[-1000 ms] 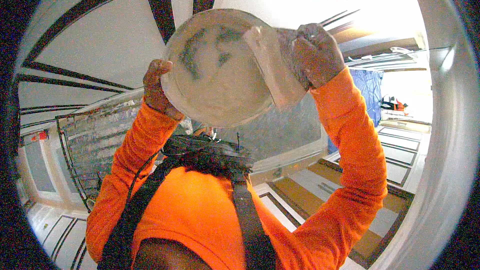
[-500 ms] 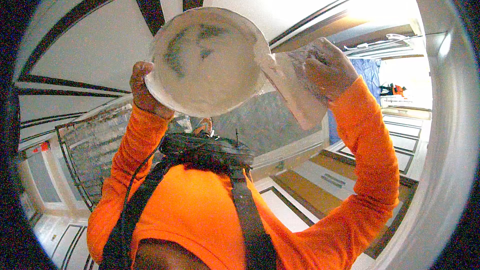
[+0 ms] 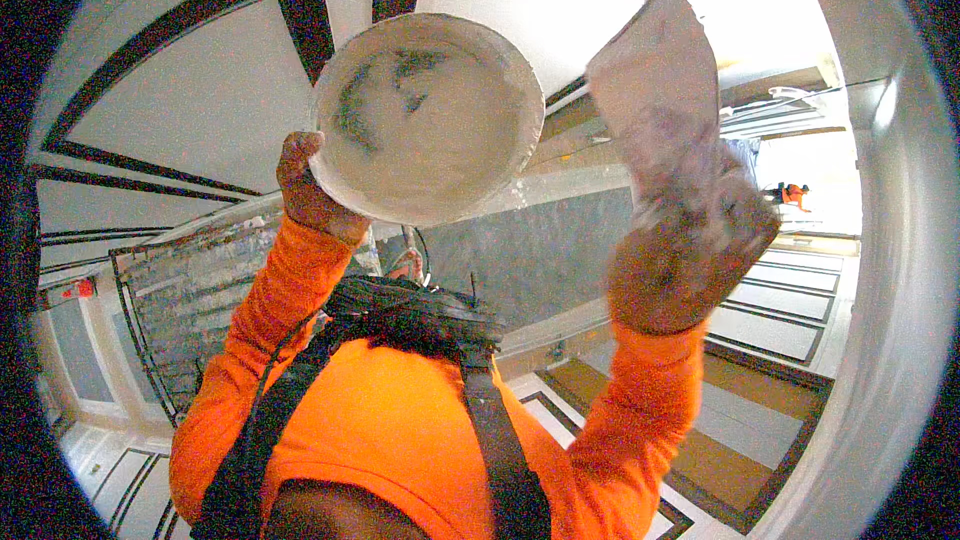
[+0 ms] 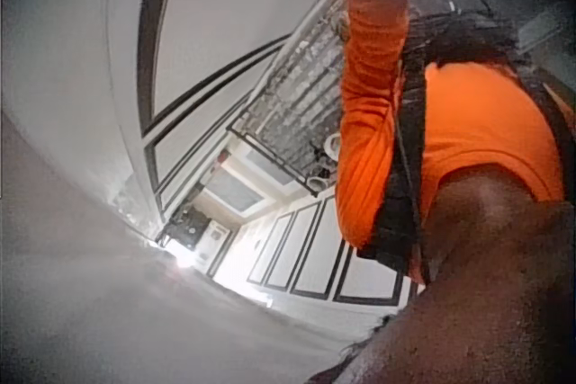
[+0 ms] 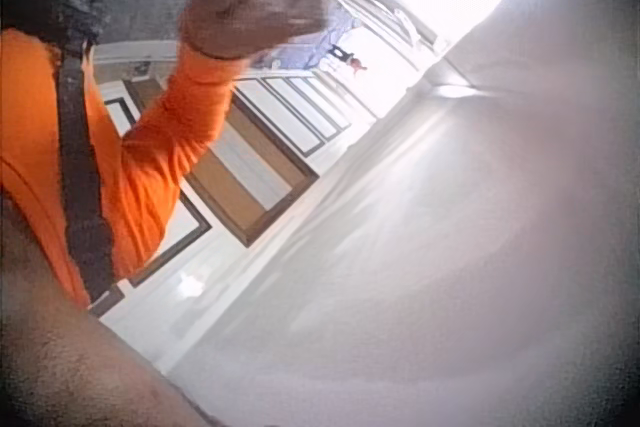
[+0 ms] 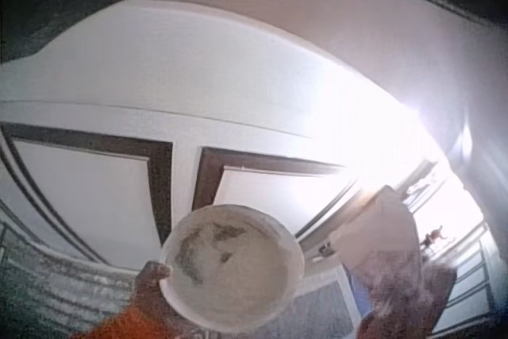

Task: The person scoops drywall compound from a pan with a taping knife and spreads it along the top edge of a wall where it meets the ceiling.

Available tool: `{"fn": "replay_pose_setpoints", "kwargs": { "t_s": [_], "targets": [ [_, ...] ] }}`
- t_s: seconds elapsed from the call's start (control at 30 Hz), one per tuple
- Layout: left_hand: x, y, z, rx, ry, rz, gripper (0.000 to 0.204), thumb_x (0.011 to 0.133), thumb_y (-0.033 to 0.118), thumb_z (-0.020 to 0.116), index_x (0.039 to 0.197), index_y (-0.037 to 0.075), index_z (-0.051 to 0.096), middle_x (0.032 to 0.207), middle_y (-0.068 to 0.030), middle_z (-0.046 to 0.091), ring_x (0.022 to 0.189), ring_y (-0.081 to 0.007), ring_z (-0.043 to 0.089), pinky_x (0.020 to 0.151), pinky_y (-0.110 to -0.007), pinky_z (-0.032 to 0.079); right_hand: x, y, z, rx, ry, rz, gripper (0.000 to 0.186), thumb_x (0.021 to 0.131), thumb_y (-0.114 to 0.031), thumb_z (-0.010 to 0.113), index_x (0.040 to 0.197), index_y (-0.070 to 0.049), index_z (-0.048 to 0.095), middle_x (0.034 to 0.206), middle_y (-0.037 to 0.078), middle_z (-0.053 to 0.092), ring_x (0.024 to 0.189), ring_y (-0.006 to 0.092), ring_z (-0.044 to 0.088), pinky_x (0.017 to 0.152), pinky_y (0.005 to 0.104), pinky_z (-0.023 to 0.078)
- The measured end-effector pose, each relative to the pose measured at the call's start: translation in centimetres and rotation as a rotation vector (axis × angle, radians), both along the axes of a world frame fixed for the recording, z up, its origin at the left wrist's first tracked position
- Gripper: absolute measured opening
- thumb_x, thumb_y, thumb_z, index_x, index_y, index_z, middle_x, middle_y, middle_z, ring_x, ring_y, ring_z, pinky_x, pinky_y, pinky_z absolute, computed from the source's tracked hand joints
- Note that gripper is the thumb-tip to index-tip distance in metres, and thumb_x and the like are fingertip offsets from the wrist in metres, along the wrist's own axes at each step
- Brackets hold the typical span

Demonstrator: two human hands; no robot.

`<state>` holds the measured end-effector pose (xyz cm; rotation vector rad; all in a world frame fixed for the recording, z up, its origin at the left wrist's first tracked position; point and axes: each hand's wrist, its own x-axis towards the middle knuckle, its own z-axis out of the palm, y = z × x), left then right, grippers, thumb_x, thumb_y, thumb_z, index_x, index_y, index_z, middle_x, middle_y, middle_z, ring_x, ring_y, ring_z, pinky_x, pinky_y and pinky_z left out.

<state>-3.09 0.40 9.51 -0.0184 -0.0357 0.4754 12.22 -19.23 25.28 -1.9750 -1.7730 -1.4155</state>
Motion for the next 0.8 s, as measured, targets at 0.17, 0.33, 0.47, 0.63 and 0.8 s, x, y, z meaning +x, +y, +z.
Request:
{"fn": "replay_pose_setpoints", "kwargs": {
  "t_s": [0.17,0.33,0.47,0.63,0.8],
  "targets": [
    [0.7,-1.2,0.9,-0.004,0.014,-0.033,0.051,0.069,0.017,0.057,0.118,0.004,0.051,0.111,-0.0122,0.058,0.102,-0.0301,0.057,0.091,-0.048,0.046,-3.5,0.9,-4.8,0.235,0.340,-0.035,0.031,0.090,-0.017,0.042,0.075,-0.001,0.063,0.065,0.009,0.053,0.054,0.0208,0.044,0.047,0.0321,0.033],
    [0.4,-1.5,1.7,-0.034,-0.120,-0.017,0.050,0.070,0.014,0.056,0.119,0.004,0.050,0.111,-0.0119,0.058,0.102,-0.0293,0.057,0.090,-0.048,0.047,-3.2,2.4,-6.3,0.240,0.557,0.065,0.024,0.090,-0.012,0.044,0.087,0.006,0.059,0.076,0.018,0.054,0.062,0.0280,0.047,0.053,0.0354,0.035],
    [0.3,-1.7,1.9,0.038,-0.242,0.041,0.050,0.070,0.013,0.055,0.119,0.004,0.049,0.112,-0.0121,0.058,0.103,-0.0288,0.057,0.091,-0.047,0.047,-3.1,2.3,-7.4,0.212,0.636,0.100,0.018,0.089,-0.007,0.044,0.094,0.007,0.055,0.086,0.022,0.057,0.077,0.0340,0.058,0.061,0.0372,0.045],
    [-0.5,-1.6,1.8,-0.007,-0.287,0.036,0.050,0.070,0.014,0.055,0.119,0.003,0.049,0.112,-0.0125,0.058,0.104,-0.0285,0.056,0.092,-0.045,0.046,-1.6,1.3,-8.2,0.058,0.629,0.265,0.030,0.087,-0.003,0.043,0.116,-0.002,0.047,0.115,0.026,0.055,0.107,0.0396,0.055,0.083,0.0424,0.049],
    [-2.3,-0.6,2.3,0.067,0.146,0.293,0.050,0.071,0.016,0.054,0.119,0.003,0.049,0.112,-0.0128,0.058,0.102,-0.0284,0.057,0.091,-0.044,0.046,1.3,-1.0,-10.4,-0.198,0.508,0.087,0.034,0.080,0.001,0.048,0.114,-0.003,0.052,0.114,0.023,0.057,0.099,0.0387,0.059,0.081,0.0408,0.052]
  ]
}}
